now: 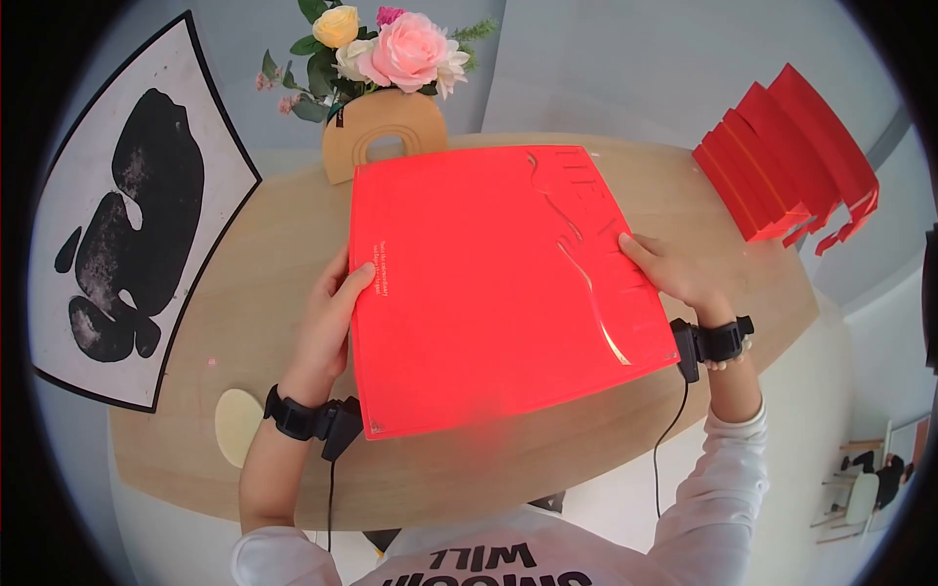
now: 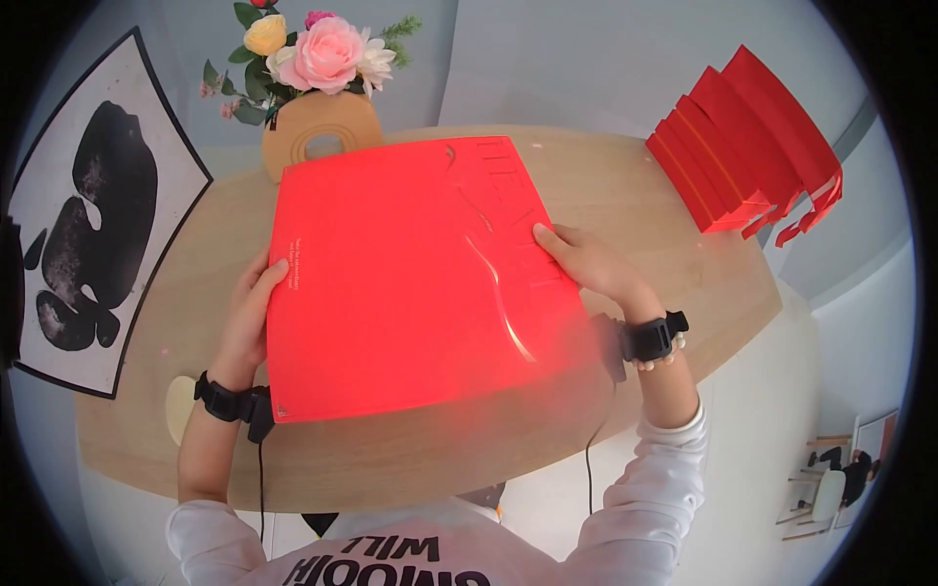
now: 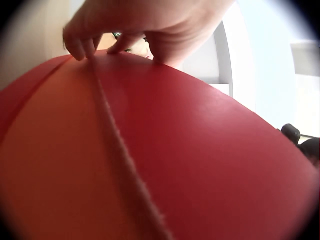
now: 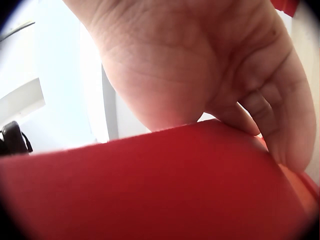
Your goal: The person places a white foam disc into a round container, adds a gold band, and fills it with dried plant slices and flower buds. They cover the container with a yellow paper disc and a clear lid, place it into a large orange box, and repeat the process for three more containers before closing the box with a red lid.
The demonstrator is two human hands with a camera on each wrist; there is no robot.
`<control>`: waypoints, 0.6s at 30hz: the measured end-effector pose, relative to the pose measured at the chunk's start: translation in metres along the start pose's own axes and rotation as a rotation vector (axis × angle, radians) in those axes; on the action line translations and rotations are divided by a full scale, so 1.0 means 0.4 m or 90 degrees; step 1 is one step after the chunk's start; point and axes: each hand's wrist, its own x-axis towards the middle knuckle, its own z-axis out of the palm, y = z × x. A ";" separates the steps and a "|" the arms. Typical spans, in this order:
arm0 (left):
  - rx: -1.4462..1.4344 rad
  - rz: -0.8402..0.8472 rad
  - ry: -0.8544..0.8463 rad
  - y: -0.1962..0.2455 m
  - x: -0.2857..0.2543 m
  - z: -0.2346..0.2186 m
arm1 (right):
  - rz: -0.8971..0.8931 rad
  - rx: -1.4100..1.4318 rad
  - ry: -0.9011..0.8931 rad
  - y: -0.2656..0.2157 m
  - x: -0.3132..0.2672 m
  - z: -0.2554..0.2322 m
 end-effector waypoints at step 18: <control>0.140 0.080 -0.065 -0.036 0.054 -0.028 | -0.172 0.038 -0.157 0.049 0.057 0.009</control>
